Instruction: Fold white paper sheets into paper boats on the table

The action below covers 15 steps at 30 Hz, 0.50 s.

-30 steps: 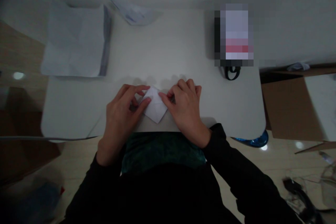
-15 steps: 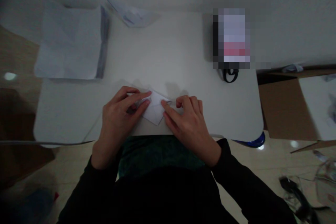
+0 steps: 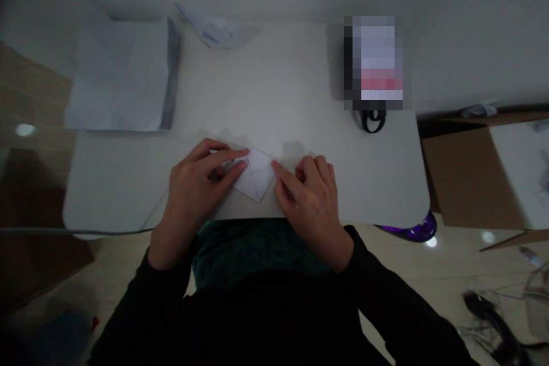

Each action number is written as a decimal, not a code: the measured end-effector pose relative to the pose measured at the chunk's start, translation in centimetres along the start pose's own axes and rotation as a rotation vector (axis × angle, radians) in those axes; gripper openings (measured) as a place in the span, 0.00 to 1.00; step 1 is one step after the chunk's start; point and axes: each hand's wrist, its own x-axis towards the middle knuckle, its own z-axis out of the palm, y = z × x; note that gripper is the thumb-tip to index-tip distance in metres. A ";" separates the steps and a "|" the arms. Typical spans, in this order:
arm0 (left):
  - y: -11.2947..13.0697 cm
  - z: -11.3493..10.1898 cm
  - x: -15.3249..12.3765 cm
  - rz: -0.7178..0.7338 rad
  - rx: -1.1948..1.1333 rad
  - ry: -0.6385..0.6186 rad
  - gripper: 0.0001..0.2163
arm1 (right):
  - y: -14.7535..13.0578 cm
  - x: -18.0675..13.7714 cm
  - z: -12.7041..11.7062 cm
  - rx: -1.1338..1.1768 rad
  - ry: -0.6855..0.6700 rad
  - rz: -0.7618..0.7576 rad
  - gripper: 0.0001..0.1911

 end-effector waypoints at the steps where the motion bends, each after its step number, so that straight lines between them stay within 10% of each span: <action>1: 0.0 0.0 0.0 -0.006 0.001 -0.006 0.10 | 0.0 0.0 0.1 0.012 0.013 0.008 0.12; 10: 0.2 0.0 -0.2 -0.051 0.015 -0.011 0.10 | 0.6 0.1 -0.6 -0.001 0.071 0.079 0.15; 15: 0.4 0.0 -0.2 -0.062 0.015 -0.013 0.10 | -0.7 1.6 0.2 0.166 -0.027 -0.168 0.21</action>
